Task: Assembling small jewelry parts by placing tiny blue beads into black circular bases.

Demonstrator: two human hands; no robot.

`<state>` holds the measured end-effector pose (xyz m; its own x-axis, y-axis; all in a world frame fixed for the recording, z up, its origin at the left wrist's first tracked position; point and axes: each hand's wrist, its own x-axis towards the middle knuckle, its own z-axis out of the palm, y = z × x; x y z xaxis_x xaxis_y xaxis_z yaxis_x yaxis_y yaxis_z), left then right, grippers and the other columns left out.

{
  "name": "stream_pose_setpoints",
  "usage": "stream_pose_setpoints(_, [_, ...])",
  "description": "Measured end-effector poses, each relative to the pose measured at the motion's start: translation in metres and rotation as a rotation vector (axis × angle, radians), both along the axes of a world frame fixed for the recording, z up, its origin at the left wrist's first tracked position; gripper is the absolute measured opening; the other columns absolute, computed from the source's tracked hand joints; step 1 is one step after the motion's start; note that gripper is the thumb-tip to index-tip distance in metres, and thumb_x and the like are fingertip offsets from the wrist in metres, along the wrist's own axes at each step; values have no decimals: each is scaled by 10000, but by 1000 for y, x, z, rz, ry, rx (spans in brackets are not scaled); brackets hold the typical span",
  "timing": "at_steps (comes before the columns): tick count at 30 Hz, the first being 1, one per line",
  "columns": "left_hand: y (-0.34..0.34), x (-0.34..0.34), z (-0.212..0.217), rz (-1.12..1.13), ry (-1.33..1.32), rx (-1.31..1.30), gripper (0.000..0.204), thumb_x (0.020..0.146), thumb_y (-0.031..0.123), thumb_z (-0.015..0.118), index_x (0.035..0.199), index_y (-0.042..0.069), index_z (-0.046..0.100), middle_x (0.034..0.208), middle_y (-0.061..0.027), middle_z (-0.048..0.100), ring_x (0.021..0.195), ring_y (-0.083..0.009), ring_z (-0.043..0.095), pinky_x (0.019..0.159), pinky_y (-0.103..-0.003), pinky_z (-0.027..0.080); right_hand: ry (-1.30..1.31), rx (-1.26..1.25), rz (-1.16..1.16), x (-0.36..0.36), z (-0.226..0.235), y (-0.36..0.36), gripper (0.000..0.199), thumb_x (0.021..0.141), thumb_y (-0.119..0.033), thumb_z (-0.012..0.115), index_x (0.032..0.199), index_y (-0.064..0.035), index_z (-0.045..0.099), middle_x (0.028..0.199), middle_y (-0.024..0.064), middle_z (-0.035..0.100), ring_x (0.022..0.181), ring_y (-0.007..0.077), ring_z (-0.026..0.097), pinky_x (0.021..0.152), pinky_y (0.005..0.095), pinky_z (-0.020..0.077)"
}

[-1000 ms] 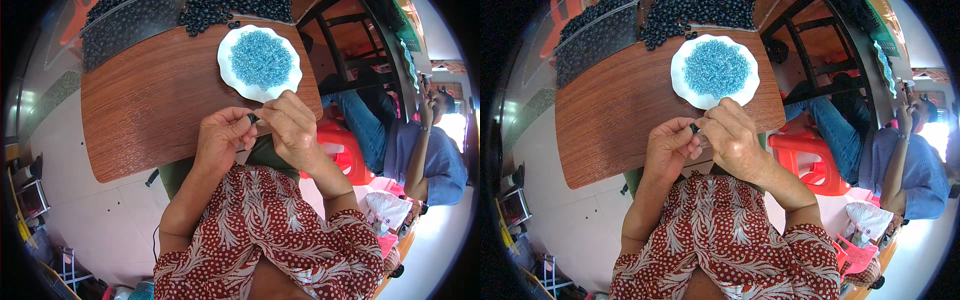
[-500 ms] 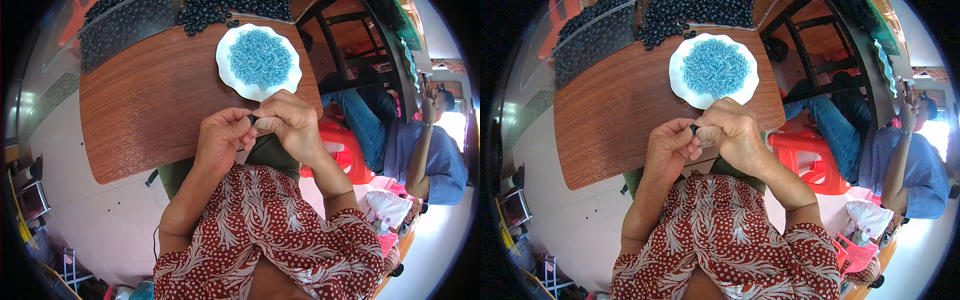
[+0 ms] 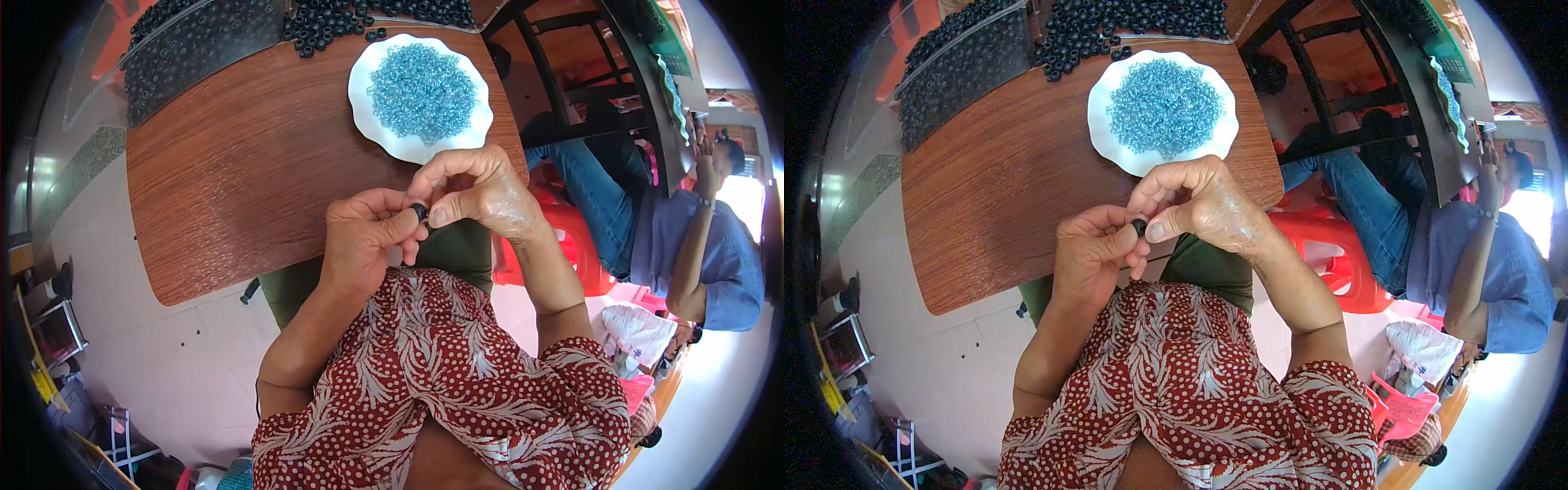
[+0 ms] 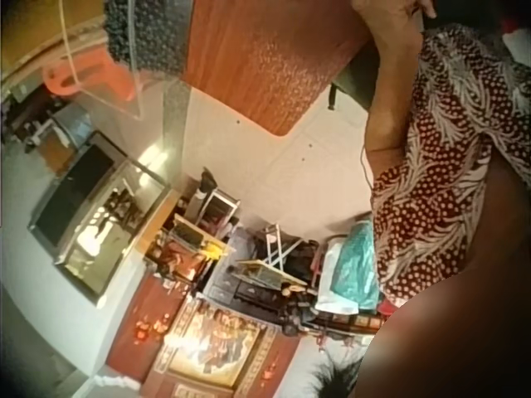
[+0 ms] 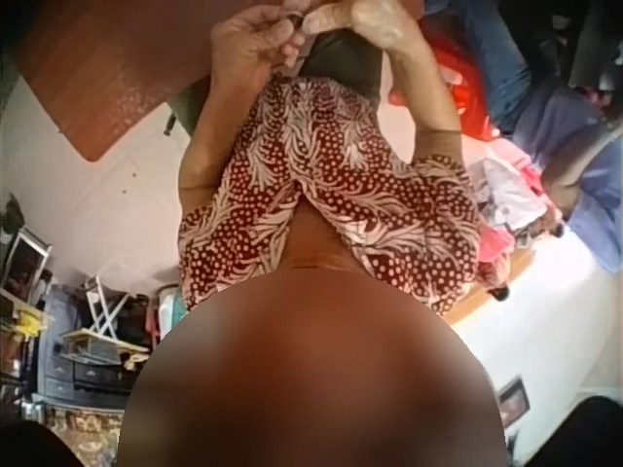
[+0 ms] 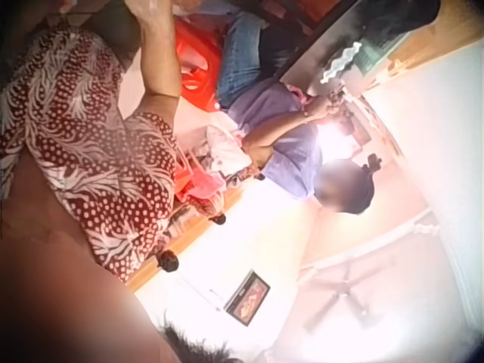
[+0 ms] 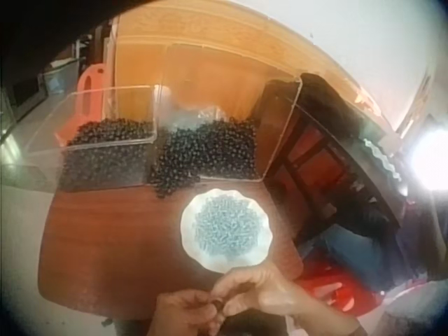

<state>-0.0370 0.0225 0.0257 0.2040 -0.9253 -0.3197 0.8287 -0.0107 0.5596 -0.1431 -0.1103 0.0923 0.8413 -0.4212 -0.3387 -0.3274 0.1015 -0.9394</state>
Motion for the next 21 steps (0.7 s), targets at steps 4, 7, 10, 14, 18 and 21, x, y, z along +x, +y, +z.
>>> stream_pose_setpoints(4, [3, -7, 5, 33, -13, 4, 124, 807, 6, 610, 906, -70, 608, 692, -127, 621, 499, -142, 550, 447, -238, 448, 17, 36, 0, -4, -1, 1, 270, 575, 119, 696, 819, 9, 660, 775, 39, 642, 712, 94, 589, 663, 220, 476])
stream_pose_setpoints(7, [1, -13, 6, 50, -28, -4, 124, 806, 2, 609, 906, -72, 610, 702, -133, 623, 500, -146, 551, 448, -240, 450, -9, 36, -19, -6, -6, 3, 241, 590, 124, 693, 797, 11, 642, 768, 37, 630, 703, 93, 582, 658, 221, 471])
stream_pose_setpoints(10, [2, -14, 4, 31, -41, 17, 130, 807, 2, 609, 912, -73, 610, 711, -138, 626, 506, -147, 554, 452, -239, 450, -9, 42, -13, -7, -8, 2, 226, 599, 127, 689, 785, 13, 628, 767, 35, 624, 709, 95, 582, 662, 223, 472])
stream_pose_setpoints(14, [2, -12, 5, 27, -52, -5, 155, 803, 22, 624, 916, -79, 593, 712, -162, 626, 531, -187, 585, 462, -289, 490, 4, 84, 11, -8, -7, 0, 239, 609, 130, 683, 807, 14, 618, 778, 40, 622, 732, 100, 585, 676, 226, 473])
stream_pose_setpoints(18, [0, -2, 7, -9, -96, -12, 166, 811, 38, 621, 935, -70, 597, 729, -149, 626, 555, -181, 587, 495, -292, 501, -59, 106, -20, -6, -9, 4, 258, 619, 136, 676, 838, 15, 616, 800, 45, 623, 747, 101, 586, 686, 227, 474])
stream_pose_setpoints(21, [1, 8, 10, -3, -113, -26, 157, 820, 38, 607, 938, -67, 597, 747, -134, 623, 571, -169, 581, 517, -285, 502, -129, 163, -43, 0, -8, 3, 257, 649, 127, 668, 875, 16, 618, 820, 50, 624, 761, 103, 588, 690, 229, 474])
